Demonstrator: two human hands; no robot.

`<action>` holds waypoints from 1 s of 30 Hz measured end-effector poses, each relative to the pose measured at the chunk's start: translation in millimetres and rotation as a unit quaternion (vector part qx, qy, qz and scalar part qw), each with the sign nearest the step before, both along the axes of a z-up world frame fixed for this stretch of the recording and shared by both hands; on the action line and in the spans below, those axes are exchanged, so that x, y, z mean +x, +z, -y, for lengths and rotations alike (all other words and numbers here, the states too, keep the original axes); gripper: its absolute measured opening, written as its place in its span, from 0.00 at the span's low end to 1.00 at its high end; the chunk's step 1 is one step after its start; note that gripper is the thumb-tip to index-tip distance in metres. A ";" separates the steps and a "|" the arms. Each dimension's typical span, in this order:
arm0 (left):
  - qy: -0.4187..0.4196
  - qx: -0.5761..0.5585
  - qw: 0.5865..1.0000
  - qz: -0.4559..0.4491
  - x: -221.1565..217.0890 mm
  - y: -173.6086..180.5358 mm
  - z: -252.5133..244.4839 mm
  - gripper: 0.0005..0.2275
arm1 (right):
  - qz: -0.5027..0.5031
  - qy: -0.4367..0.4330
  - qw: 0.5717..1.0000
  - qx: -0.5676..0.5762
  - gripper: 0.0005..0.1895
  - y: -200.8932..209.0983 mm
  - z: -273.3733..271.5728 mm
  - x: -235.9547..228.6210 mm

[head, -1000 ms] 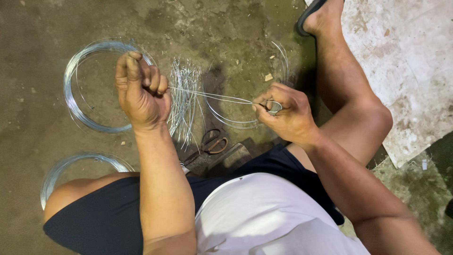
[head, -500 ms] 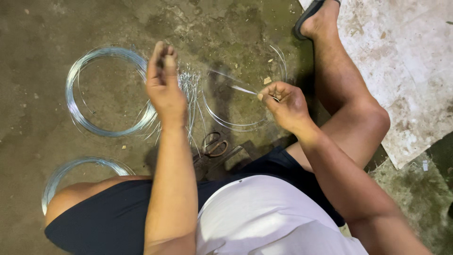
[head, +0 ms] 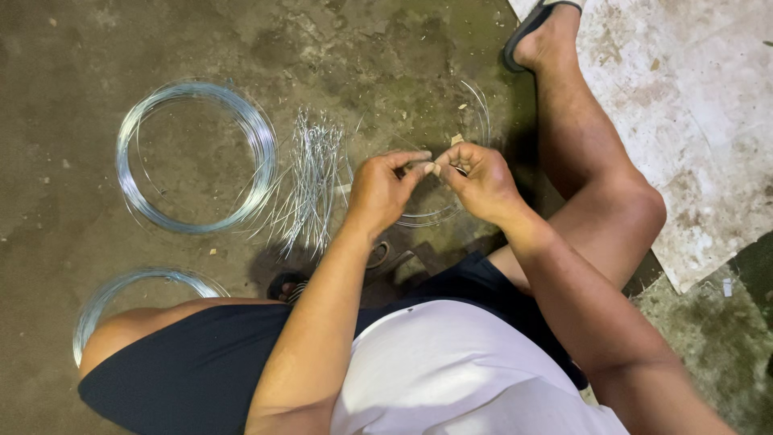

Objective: The person sits on the floor and repeatedly bends thin metal wire into loops using a small wooden block as a guide. The person places each finished loop into a growing pile on the floor.

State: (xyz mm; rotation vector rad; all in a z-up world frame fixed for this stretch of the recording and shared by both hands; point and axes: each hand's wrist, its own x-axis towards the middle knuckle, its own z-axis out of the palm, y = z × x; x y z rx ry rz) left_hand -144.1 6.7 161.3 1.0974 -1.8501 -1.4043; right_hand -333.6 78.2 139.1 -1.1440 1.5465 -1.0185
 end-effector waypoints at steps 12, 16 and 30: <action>0.001 0.186 0.969 -0.160 -0.3 -35.9 5.8 0.07 | 0.187 0.058 0.977 0.084 0.07 4.4 10.3 -16.1; 0.012 0.171 0.978 -0.116 0.5 -38.3 6.6 0.06 | 0.163 0.008 0.980 0.116 0.07 -4.0 10.5 -10.5; 0.020 0.171 0.985 0.014 -5.5 -44.8 -2.2 0.08 | 0.168 -0.032 0.980 0.098 0.04 -35.6 8.5 -2.7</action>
